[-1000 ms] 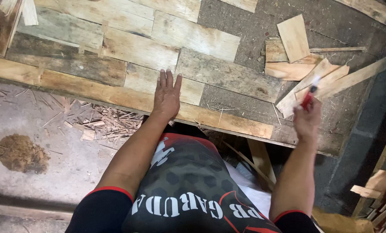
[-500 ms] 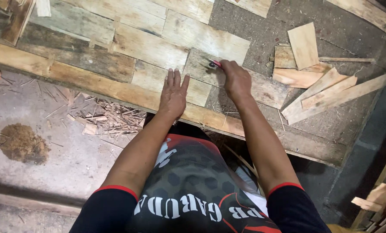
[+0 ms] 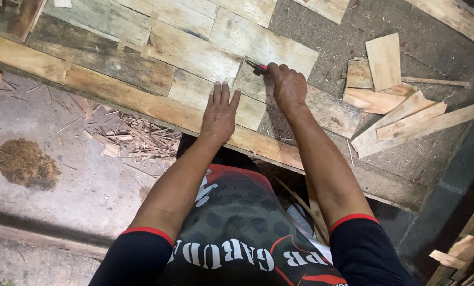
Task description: Trimming and arranging thin wood veneer pieces on a base panel using a utility knife.
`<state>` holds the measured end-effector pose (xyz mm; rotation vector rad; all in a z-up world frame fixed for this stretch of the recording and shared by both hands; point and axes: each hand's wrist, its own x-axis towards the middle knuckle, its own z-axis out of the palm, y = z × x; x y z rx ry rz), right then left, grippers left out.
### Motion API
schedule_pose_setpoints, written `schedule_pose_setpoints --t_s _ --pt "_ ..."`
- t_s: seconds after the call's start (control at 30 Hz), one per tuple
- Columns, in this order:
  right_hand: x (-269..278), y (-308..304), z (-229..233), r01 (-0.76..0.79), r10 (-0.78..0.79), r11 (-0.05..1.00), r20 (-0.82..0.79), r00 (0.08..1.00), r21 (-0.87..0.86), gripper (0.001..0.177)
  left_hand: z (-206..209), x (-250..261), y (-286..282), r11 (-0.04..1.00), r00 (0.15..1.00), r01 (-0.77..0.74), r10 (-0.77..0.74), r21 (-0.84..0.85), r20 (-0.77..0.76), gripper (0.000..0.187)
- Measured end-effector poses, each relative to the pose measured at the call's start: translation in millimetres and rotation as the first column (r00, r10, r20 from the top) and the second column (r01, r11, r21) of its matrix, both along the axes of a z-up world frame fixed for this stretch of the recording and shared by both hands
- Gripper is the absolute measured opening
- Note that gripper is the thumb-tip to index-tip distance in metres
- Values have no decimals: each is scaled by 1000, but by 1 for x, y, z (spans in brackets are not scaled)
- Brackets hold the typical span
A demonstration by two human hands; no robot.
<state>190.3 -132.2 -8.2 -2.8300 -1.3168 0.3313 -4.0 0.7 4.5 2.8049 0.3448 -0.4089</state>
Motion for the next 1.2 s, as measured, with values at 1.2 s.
schedule_pose_setpoints --t_s 1.2 --pt "7 0 -6 -16 15 1000 -73 997 -13 46 4 5 2 1000 991 21 -19 10 -133 74"
